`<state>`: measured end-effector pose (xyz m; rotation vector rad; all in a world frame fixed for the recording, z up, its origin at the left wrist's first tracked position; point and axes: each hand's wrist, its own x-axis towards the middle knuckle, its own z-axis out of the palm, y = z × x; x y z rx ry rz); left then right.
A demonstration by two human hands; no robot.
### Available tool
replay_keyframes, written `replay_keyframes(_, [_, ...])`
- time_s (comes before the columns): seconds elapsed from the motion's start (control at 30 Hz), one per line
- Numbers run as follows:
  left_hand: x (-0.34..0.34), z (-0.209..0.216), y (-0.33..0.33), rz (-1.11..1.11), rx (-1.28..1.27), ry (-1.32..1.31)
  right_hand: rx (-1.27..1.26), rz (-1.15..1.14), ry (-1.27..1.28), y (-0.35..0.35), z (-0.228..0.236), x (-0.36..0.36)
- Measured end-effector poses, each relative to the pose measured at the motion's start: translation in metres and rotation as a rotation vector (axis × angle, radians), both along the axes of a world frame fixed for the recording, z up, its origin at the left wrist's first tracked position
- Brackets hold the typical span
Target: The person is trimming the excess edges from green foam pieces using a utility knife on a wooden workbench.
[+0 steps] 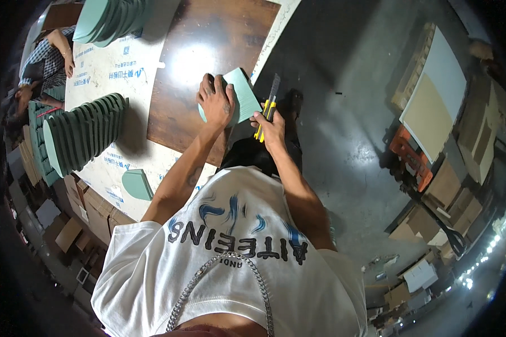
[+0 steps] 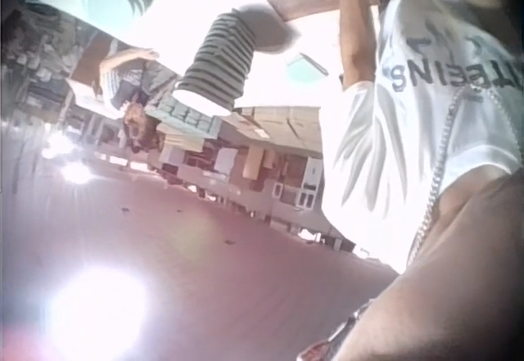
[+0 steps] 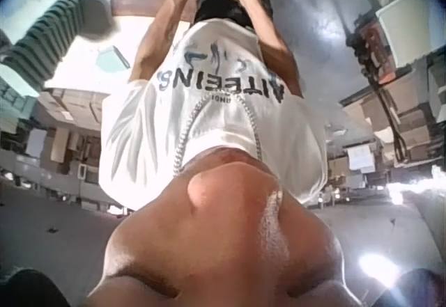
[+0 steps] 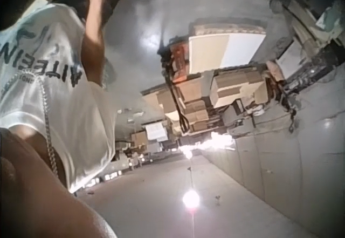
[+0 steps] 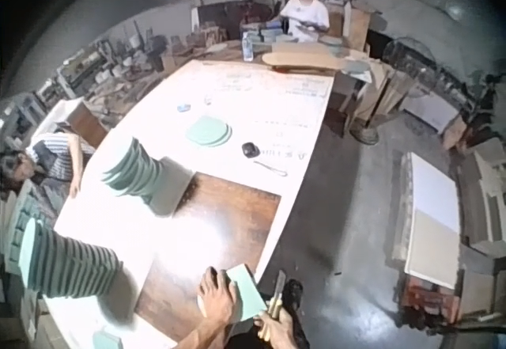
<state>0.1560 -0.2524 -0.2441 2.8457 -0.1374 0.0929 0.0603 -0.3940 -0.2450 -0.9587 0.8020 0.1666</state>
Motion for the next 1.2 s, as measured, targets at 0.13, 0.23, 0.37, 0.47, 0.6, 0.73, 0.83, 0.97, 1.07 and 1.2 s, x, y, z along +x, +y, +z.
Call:
replay_keyframes(0.13, [0.000,0.036,0.013,0.115,-0.309,0.473,-0.163,0.037,-0.193,-0.014,0.062,0.010])
replay_keyframes(0.23, [-0.013,0.093,0.037,0.192,-1.102,0.801,-0.411,0.229,-0.315,-0.031,0.150,0.022])
replay_keyframes(0.37, [-0.029,0.161,0.063,0.187,-1.553,0.586,-0.632,0.293,-0.775,-0.047,0.218,0.035])
replay_keyframes(0.47, [-0.020,0.207,0.077,-0.135,-1.688,0.432,-0.464,0.268,-1.006,-0.048,0.236,0.046])
replay_keyframes(0.6, [-0.018,0.230,0.079,-0.381,-1.591,0.094,-0.427,0.238,-1.146,-0.041,0.254,0.058])
replay_keyframes(0.73, [-0.020,0.247,0.087,-0.480,-1.472,-0.024,-0.426,0.264,-1.170,-0.036,0.264,0.060])
replay_keyframes(0.83, [-0.026,0.255,0.086,-0.480,-1.423,-0.131,-0.496,0.234,-1.141,-0.033,0.271,0.056])
replay_keyframes(0.97, [-0.032,0.269,0.080,-0.481,-1.303,-0.270,-0.460,0.218,-0.987,-0.039,0.279,0.047])
replay_keyframes(1.07, [-0.033,0.269,0.079,-0.521,-1.216,-0.362,-0.223,0.236,-0.680,-0.037,0.297,0.039])
replay_keyframes(1.2, [-0.031,0.270,0.079,-0.598,-1.170,-0.369,0.016,0.223,-0.635,-0.042,0.300,0.036])
